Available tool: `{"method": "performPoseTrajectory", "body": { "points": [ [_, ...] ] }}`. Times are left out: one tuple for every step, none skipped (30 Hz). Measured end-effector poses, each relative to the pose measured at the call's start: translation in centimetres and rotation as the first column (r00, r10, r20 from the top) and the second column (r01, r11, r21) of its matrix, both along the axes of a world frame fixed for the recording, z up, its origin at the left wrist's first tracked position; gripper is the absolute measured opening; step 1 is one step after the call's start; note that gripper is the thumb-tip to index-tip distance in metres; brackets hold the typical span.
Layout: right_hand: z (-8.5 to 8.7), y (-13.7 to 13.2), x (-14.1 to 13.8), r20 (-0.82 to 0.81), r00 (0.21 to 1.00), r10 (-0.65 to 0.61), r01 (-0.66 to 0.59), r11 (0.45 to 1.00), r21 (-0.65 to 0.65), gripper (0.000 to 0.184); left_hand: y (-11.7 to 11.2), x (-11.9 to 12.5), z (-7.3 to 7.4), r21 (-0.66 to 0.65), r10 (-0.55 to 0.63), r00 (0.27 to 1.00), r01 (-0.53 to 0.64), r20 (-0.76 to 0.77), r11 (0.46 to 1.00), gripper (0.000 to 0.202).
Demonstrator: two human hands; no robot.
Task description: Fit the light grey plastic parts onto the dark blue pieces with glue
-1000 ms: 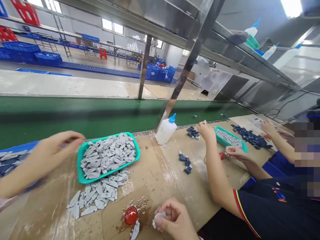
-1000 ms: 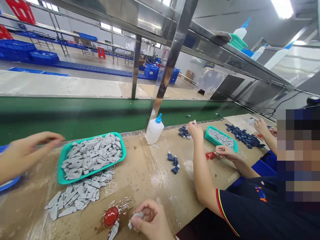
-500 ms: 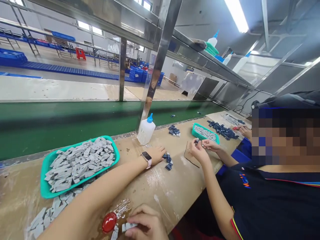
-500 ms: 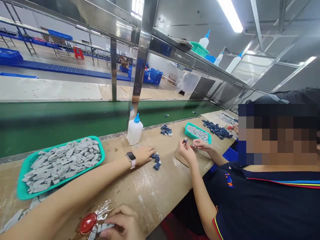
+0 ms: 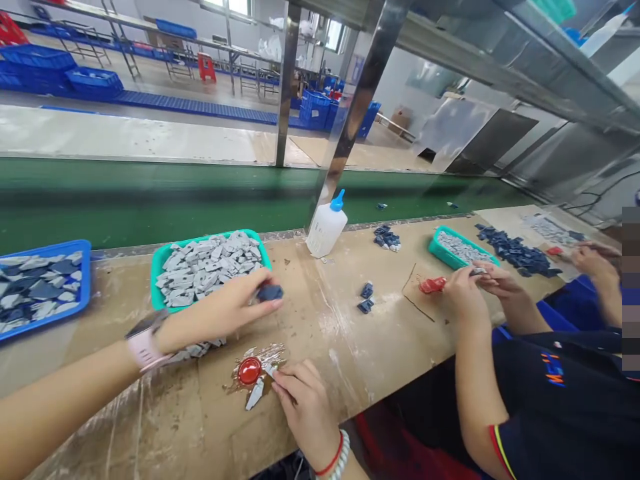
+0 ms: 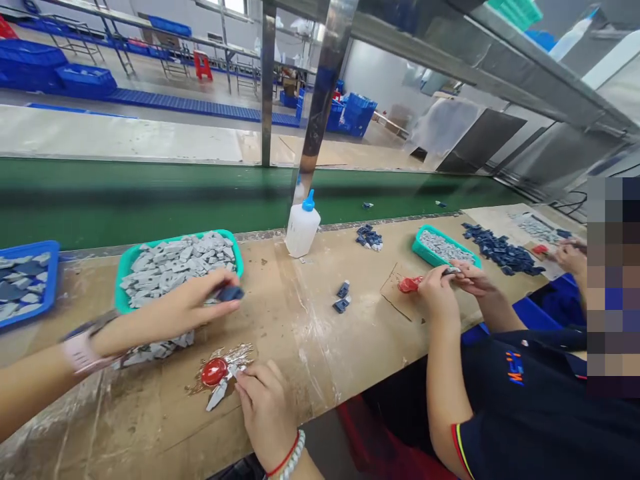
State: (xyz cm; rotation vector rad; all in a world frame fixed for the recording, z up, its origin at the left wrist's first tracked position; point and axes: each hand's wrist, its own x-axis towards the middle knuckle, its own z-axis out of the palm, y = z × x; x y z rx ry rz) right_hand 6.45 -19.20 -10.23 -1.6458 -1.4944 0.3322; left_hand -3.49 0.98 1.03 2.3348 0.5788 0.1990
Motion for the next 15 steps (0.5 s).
{"method": "performPoseTrajectory", "body": {
  "points": [
    [0.0, 0.0, -0.1, 0.015, 1.0, 0.013, -0.013, 1.0, 0.007, 0.02, -0.6, -2.5, -0.2, -0.037, 0.042, 0.999, -0.043, -0.013, 0.998, 0.025],
    [0.0, -0.1, -0.1, 0.014, 1.0, 0.024, -0.024, 1.0, 0.014, 0.02, -1.4, -4.8, -0.7, -0.082, 0.088, 0.996, -0.089, -0.023, 0.993, 0.027],
    [0.2, -0.2, 0.0, -0.008, 1.0, 0.026, -0.026, 0.999, 0.019, 0.019, -2.2, -6.9, -1.3, -0.15, 0.136, 0.99, -0.139, -0.028, 0.979, 0.029],
    [0.4, -0.2, 0.2, -0.057, 0.998, 0.017, -0.016, 1.0, 0.021, 0.018, -3.1, -8.6, -2.1, -0.253, 0.178, 0.984, -0.18, -0.031, 0.951, 0.03],
    [0.6, -0.1, 0.3, -0.134, 0.991, -0.002, 0.004, 1.0, 0.013, 0.016, -4.0, -10.0, -2.9, -0.384, 0.216, 0.976, -0.213, -0.036, 0.898, 0.032],
    [0.9, 0.0, 0.5, -0.237, 0.971, -0.029, 0.029, 1.0, -0.004, 0.013, -4.9, -11.0, -3.8, -0.523, 0.247, 0.968, -0.232, -0.041, 0.82, 0.035],
    [1.2, 0.2, 0.7, -0.356, 0.933, -0.057, 0.05, 0.998, -0.027, 0.011, -5.9, -11.7, -4.6, -0.645, 0.275, 0.96, -0.238, -0.045, 0.726, 0.039],
    [1.5, 0.5, 0.7, -0.477, 0.875, -0.078, 0.06, 0.997, -0.052, 0.01, -6.8, -12.1, -5.3, -0.731, 0.301, 0.953, -0.237, -0.045, 0.64, 0.042],
    [1.8, 0.9, 0.7, -0.587, 0.805, -0.087, 0.055, 0.996, -0.073, 0.011, -7.6, -12.2, -5.9, -0.776, 0.324, 0.945, -0.239, -0.048, 0.583, 0.044],
    [2.2, 1.3, 0.5, -0.676, 0.733, -0.082, 0.041, 0.996, -0.076, 0.012, -8.4, -12.0, -6.2, -0.795, 0.351, 0.935, -0.254, -0.055, 0.551, 0.044],
    [2.7, 1.6, 0.2, -0.736, 0.674, -0.063, 0.028, 0.998, -0.06, 0.012, -9.1, -11.7, -6.4, -0.794, 0.38, 0.923, -0.273, -0.058, 0.543, 0.046],
    [3.2, 2.0, -0.2, -0.765, 0.643, -0.033, 0.017, 0.999, -0.03, 0.012, -9.6, -11.3, -6.3, -0.786, 0.405, 0.912, -0.292, -0.058, 0.545, 0.049],
    [3.8, 2.2, -0.7, -0.766, 0.643, 0.003, 0.008, 1.0, 0.01, 0.011, -10.1, -10.8, -6.1, -0.773, 0.427, 0.903, -0.307, -0.052, 0.555, 0.053],
    [4.4, 2.5, -1.2, -0.742, 0.669, 0.041, -0.002, 0.999, 0.053, 0.012, -10.4, -10.4, -5.8, -0.759, 0.442, 0.896, -0.313, -0.036, 0.572, 0.054],
    [5.0, 2.6, -1.8, -0.698, 0.712, 0.077, -0.014, 0.995, 0.096, 0.014, -10.6, -10.0, -5.4, -0.747, 0.453, 0.891, -0.308, -0.01, 0.589, 0.053]
  ]
}}
